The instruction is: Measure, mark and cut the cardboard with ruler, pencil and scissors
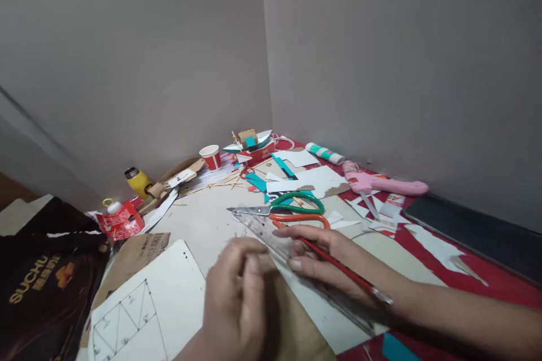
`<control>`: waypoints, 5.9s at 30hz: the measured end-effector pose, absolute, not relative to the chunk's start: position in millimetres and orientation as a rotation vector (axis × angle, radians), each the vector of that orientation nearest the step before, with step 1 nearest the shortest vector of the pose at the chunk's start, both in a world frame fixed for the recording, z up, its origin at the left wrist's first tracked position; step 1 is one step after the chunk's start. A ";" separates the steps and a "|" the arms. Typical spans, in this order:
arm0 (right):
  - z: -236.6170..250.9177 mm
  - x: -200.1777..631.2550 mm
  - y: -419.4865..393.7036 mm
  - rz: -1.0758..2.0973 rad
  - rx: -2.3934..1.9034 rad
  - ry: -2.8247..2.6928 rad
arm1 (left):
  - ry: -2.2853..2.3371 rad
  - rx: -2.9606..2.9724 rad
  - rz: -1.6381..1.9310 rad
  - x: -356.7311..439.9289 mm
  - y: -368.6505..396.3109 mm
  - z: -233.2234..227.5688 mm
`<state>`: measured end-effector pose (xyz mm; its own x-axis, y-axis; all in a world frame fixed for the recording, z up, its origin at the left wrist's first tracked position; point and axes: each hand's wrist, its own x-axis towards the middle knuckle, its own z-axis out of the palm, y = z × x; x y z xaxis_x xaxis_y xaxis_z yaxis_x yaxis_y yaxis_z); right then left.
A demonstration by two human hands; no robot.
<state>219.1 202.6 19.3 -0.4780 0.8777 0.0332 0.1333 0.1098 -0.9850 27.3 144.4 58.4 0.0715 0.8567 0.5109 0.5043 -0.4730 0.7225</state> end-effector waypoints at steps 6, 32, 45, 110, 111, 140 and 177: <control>10.4 218.2 199.2 1.618 -0.872 -1.715 | 1.534 1.297 1.427 10.1 159.3 62.6; 33.1 246.3 219.0 1.289 -1.117 -1.773 | 1.811 2.161 1.617 -14.4 159.9 47.3; 44.4 271.5 245.8 1.173 -0.928 -2.288 | 1.119 3.211 0.912 6.5 149.9 32.9; 0.0 239.9 227.1 0.686 -0.710 -2.236 | 1.199 1.189 0.684 -35.4 241.1 20.6; 0.2 240.1 226.8 0.685 -0.711 -2.238 | 1.196 1.194 0.688 -35.3 241.2 19.7; -1.0 239.4 220.5 0.626 -0.589 -2.323 | 1.219 1.243 0.683 -29.5 237.4 13.0; 39.0 245.2 213.1 1.040 -0.692 -2.438 | 1.110 1.069 1.190 -8.7 210.3 59.5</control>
